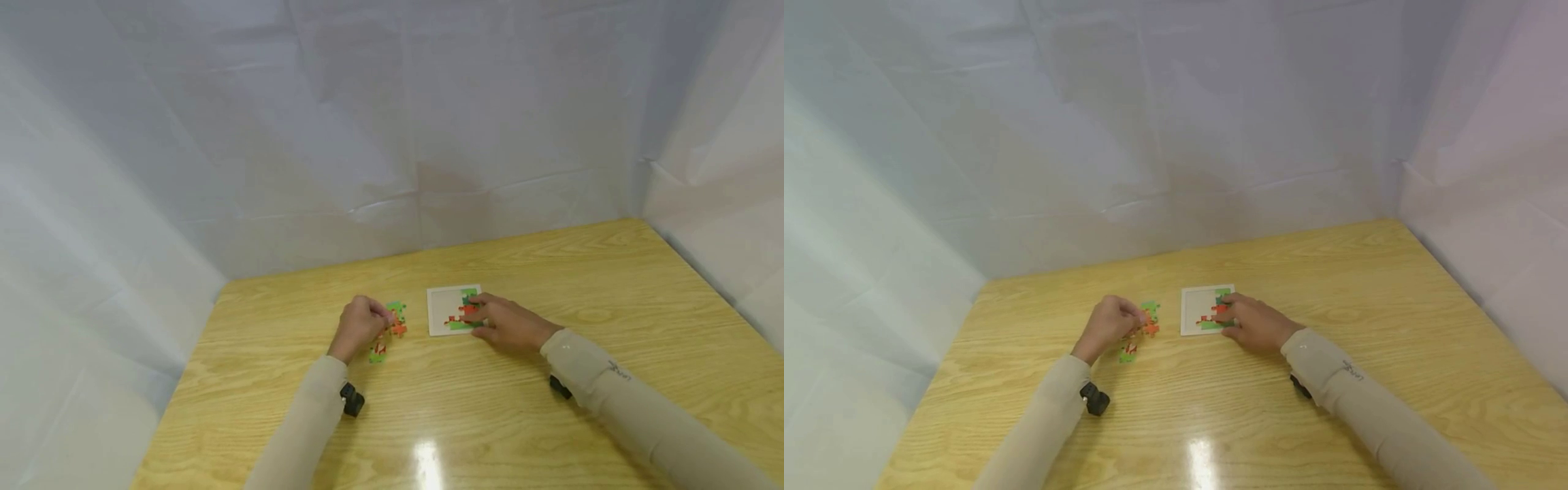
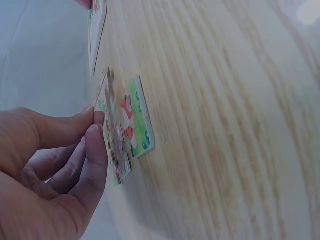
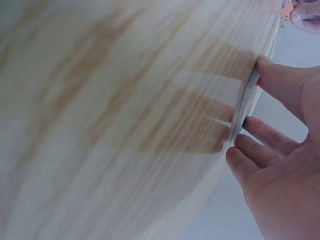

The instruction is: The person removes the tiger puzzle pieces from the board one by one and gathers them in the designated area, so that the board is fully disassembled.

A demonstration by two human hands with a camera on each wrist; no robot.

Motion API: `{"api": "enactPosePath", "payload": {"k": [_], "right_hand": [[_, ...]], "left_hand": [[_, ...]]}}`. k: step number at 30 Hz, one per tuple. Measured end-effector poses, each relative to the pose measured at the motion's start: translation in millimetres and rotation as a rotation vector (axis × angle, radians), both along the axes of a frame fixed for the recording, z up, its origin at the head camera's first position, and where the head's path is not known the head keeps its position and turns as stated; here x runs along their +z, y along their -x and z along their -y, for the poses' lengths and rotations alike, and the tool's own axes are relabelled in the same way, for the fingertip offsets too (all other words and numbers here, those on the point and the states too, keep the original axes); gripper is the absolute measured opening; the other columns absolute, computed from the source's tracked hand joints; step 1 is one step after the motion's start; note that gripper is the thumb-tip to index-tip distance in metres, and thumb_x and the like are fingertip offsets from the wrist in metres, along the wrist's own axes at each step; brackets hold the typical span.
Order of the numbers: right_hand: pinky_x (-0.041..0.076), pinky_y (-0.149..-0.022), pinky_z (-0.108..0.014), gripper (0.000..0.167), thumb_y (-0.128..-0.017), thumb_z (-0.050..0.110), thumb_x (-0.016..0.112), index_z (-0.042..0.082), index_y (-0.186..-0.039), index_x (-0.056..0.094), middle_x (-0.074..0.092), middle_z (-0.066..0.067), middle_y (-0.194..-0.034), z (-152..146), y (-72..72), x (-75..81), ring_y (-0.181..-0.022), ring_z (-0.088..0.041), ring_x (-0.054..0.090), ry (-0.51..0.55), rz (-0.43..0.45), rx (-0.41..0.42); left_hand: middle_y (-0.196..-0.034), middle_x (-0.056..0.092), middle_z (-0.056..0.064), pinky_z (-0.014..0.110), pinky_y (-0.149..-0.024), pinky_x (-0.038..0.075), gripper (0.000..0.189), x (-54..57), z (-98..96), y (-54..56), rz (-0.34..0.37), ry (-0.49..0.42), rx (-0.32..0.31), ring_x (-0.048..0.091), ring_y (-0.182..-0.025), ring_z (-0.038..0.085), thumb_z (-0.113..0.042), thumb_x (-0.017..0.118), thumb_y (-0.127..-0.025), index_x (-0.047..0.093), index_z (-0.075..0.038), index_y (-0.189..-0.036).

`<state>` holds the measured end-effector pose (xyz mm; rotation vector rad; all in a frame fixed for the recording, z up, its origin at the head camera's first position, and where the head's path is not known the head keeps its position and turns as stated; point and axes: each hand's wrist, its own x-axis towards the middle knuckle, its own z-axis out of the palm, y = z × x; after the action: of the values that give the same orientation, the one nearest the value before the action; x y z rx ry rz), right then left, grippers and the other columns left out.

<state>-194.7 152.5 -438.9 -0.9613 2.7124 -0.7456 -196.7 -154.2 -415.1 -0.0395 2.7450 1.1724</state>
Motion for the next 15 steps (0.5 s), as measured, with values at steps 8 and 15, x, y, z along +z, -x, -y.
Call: {"api": "enactPosePath", "payload": {"k": [8,15], "right_hand": [[0.044,-0.112,-0.057,0.034,-0.099,0.017,0.068,0.005,-0.131,0.069,0.049,-0.023,-0.153,0.1,0.7,-0.3,-0.145,-0.045,0.041,0.006,-0.019,0.008],[0.042,-0.113,-0.059,0.035,-0.099,0.017,0.068,0.005,-0.132,0.069,0.048,-0.024,-0.154,1.0,0.0,-0.6,-0.146,-0.045,0.041,0.01,-0.004,-0.006]], "left_hand": [[-0.089,0.078,0.01,0.026,-0.055,0.049,0.009,-0.2,-0.9,-1.2,-0.005,0.018,0.008,0.067,-0.066,0.019,-0.01,0.075,-0.093,0.078,-0.003,-0.09],[-0.089,0.078,0.011,0.025,-0.055,0.049,0.008,-1.9,-2.0,-0.8,-0.037,0.028,0.0,0.063,-0.062,0.017,-0.009,0.076,-0.092,0.079,-0.003,-0.087]]}}
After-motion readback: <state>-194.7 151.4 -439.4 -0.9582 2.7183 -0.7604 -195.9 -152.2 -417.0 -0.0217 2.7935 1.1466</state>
